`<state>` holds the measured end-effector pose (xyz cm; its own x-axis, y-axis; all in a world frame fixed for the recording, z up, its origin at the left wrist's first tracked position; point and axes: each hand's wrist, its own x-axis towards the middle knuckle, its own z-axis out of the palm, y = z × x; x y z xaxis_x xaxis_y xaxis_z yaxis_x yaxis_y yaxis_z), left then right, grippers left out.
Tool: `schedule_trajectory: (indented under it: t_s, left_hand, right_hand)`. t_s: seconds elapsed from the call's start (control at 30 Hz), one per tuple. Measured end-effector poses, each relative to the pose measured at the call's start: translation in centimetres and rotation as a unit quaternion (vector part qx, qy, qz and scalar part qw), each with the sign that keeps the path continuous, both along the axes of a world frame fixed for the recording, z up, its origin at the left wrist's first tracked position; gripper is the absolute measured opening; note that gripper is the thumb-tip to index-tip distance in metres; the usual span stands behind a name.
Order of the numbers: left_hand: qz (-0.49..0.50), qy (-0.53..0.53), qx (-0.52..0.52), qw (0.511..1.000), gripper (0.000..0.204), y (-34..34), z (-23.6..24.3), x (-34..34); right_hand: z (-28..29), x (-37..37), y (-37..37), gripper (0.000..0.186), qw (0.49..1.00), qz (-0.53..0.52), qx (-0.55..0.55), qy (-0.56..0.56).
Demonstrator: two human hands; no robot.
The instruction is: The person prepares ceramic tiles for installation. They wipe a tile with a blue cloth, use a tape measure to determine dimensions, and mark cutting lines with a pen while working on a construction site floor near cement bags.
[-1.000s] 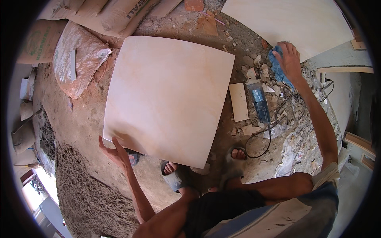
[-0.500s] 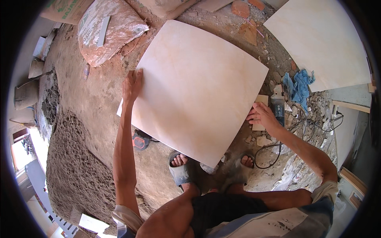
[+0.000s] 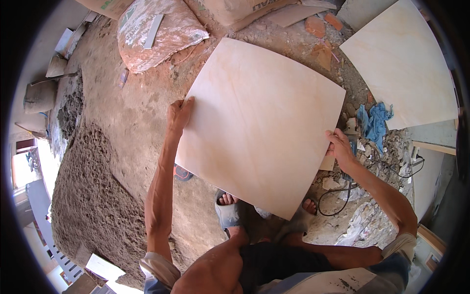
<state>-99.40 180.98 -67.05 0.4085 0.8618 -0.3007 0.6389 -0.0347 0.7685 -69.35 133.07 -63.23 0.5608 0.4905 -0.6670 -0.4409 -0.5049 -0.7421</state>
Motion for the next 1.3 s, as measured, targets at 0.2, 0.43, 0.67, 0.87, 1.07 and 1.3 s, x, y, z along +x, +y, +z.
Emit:
schedule_trajectory:
  t_s: [0.2,0.43,0.67,0.87,1.07,1.3]
  left_hand:
    - [0.057,-0.023,-0.081,0.995,0.047,-5.5,5.0,-6.2]
    - [0.12,-0.167,-0.104,0.973,0.034,-9.3,13.0,-13.4]
    - [0.009,-0.199,-0.111,0.974,0.035,-10.8,29.2,-11.4]
    - [-0.098,-0.294,-0.063,0.949,0.037,-11.3,36.2,-6.0]
    - [-0.267,-0.317,0.016,0.91,0.028,-13.3,45.8,-1.0]
    - [-0.389,-0.287,0.148,0.863,0.028,-14.5,52.8,3.2]
  right_hand:
    - [5.7,1.2,0.3,0.022,0.995,0.014,-0.009,-0.101]
    - [9.0,2.1,6.5,0.044,0.988,0.003,0.037,-0.149]
    - [4.4,4.7,10.4,0.058,0.995,0.012,0.017,-0.101]
    - [4.5,5.5,13.0,0.056,0.995,0.074,-0.028,-0.056]
    - [5.8,6.6,11.3,0.056,0.991,0.085,-0.046,-0.093]
    - [5.6,6.2,10.6,0.055,0.99,0.094,-0.035,-0.098]
